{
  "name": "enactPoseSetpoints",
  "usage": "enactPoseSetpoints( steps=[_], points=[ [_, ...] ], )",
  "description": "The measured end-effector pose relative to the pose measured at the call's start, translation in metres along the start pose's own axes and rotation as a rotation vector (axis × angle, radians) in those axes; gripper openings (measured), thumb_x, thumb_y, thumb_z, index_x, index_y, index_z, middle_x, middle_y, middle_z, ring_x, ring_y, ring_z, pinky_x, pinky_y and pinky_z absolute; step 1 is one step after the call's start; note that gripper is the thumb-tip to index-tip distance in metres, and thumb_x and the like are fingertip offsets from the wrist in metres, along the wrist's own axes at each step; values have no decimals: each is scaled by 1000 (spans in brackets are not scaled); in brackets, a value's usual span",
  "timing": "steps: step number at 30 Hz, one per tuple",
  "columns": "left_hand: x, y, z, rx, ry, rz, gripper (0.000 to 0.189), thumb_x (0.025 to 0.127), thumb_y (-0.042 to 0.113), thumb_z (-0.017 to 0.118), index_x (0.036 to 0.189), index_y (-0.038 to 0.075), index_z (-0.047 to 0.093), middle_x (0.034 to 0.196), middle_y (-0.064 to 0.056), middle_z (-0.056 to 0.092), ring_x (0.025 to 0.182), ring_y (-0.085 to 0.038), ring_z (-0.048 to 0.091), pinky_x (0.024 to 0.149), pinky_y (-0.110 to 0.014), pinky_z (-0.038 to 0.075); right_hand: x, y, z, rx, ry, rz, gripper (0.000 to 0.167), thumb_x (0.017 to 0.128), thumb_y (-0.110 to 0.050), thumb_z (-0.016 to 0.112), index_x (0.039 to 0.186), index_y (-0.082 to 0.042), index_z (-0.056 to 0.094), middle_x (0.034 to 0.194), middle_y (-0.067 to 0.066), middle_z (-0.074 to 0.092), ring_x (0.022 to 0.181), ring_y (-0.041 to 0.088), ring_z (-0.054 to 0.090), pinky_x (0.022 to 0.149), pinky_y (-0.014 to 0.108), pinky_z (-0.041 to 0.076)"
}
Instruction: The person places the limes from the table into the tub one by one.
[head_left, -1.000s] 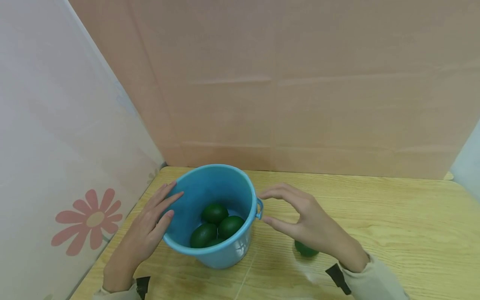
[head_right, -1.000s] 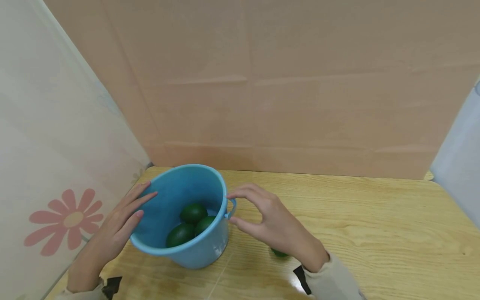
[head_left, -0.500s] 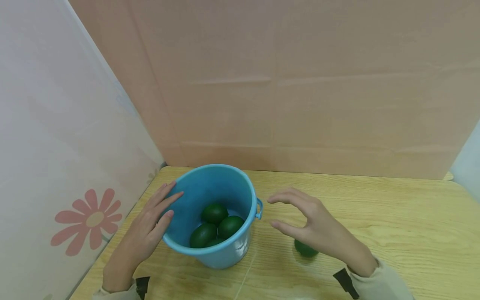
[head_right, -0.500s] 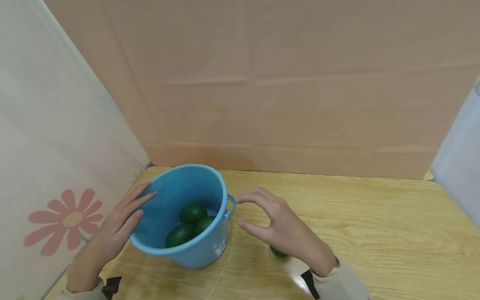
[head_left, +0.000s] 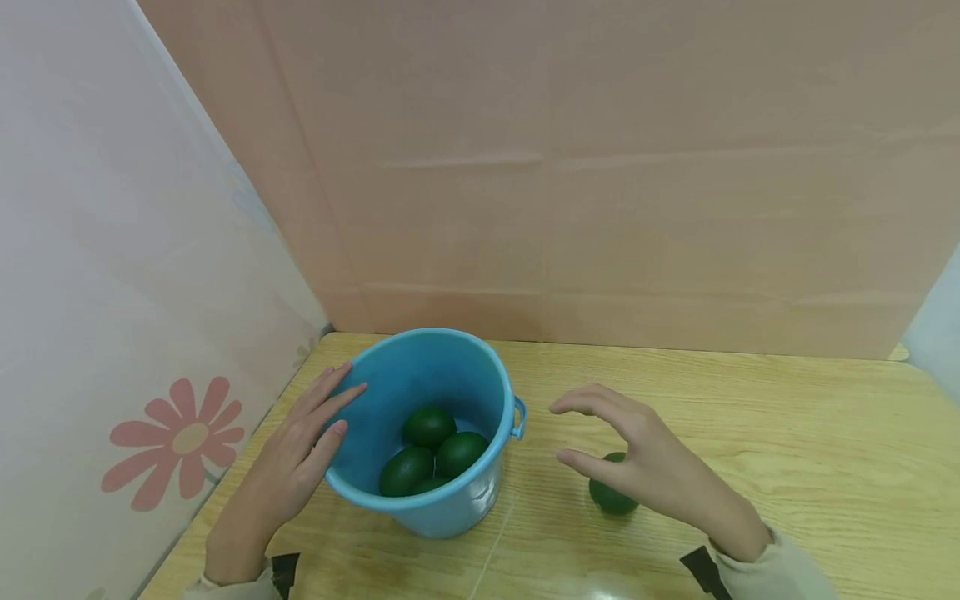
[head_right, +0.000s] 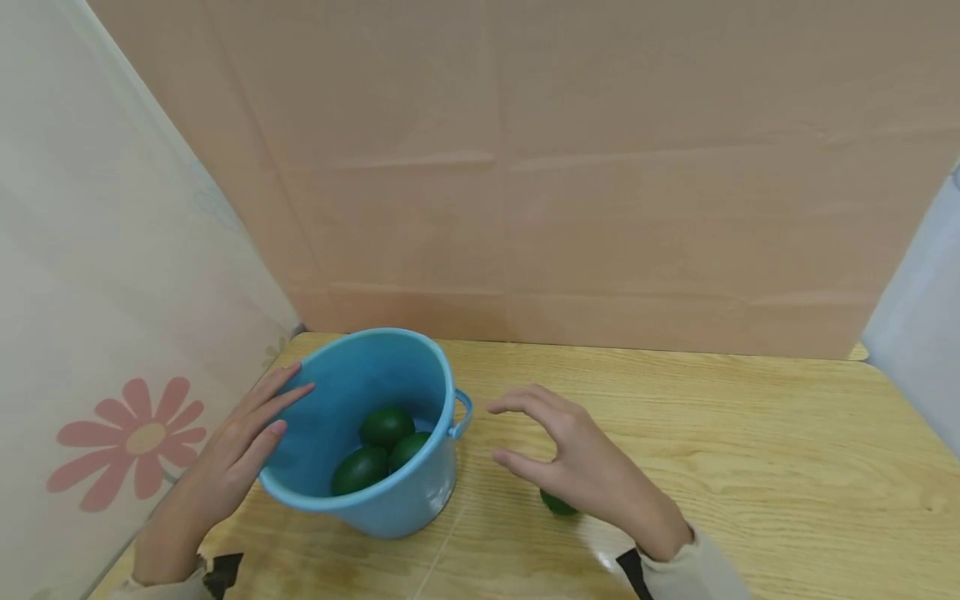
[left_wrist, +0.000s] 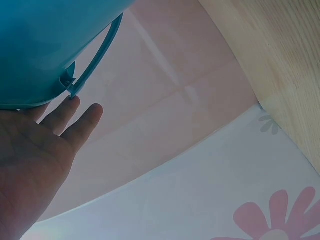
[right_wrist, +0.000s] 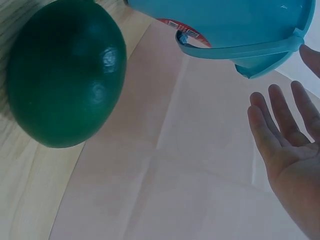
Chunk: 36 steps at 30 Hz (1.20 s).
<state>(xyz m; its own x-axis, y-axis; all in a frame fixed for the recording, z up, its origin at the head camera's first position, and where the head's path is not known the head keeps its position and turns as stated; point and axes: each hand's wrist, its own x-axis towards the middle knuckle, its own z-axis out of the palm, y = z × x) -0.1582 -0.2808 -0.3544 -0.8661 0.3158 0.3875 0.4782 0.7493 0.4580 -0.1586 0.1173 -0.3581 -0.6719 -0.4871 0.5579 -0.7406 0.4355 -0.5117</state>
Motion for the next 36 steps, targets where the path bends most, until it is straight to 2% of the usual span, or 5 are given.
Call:
enactPoseSetpoints(
  steps=[10, 15, 21, 29, 36],
  points=[
    [0, 0, -1, -8, -19, -16, 43, 104, 14, 46, 146, 19, 50, 164, -2, 28, 153, -35, 17, 105, -75, 29, -10, 5, 1, -23, 31, 1, 50, 80, -13, 82, 125, -24, 61, 121, -9, 64, 111, 7, 61, 93, 14, 48],
    [1, 0, 0, -7, -14, -8, 43, 104, 13, 46, 146, 18, 50, 163, -3, 29, 154, -31, 15, 106, -75, 28, -14, 8, 0, -49, 21, 29, 49, 81, -16, 82, 124, -25, 62, 121, -10, 65, 111, 7, 62, 94, 17, 50],
    [1, 1, 0, -11, -14, -5, 43, 104, 14, 46, 146, 18, 50, 163, -2, 29, 154, -31, 15, 107, -75, 28, -21, 12, -2, -66, 1, 51, 51, 80, -16, 83, 125, -26, 61, 121, -12, 64, 112, 6, 61, 95, 14, 48],
    [2, 1, 0, -12, -16, -8, 43, 104, 15, 45, 146, 18, 50, 164, -3, 29, 154, -31, 15, 107, -75, 28, -32, 16, -3, -83, -56, 120, 51, 80, -20, 83, 125, -29, 60, 122, -16, 63, 112, 3, 61, 92, 21, 52],
    [1, 1, 0, -9, -18, -11, 42, 104, 16, 45, 146, 18, 50, 163, -3, 29, 154, -31, 16, 106, -75, 29, -39, 18, -4, -109, -69, 158, 49, 82, -27, 82, 125, -31, 60, 122, -18, 63, 112, 3, 61, 90, 27, 54]
  ],
)
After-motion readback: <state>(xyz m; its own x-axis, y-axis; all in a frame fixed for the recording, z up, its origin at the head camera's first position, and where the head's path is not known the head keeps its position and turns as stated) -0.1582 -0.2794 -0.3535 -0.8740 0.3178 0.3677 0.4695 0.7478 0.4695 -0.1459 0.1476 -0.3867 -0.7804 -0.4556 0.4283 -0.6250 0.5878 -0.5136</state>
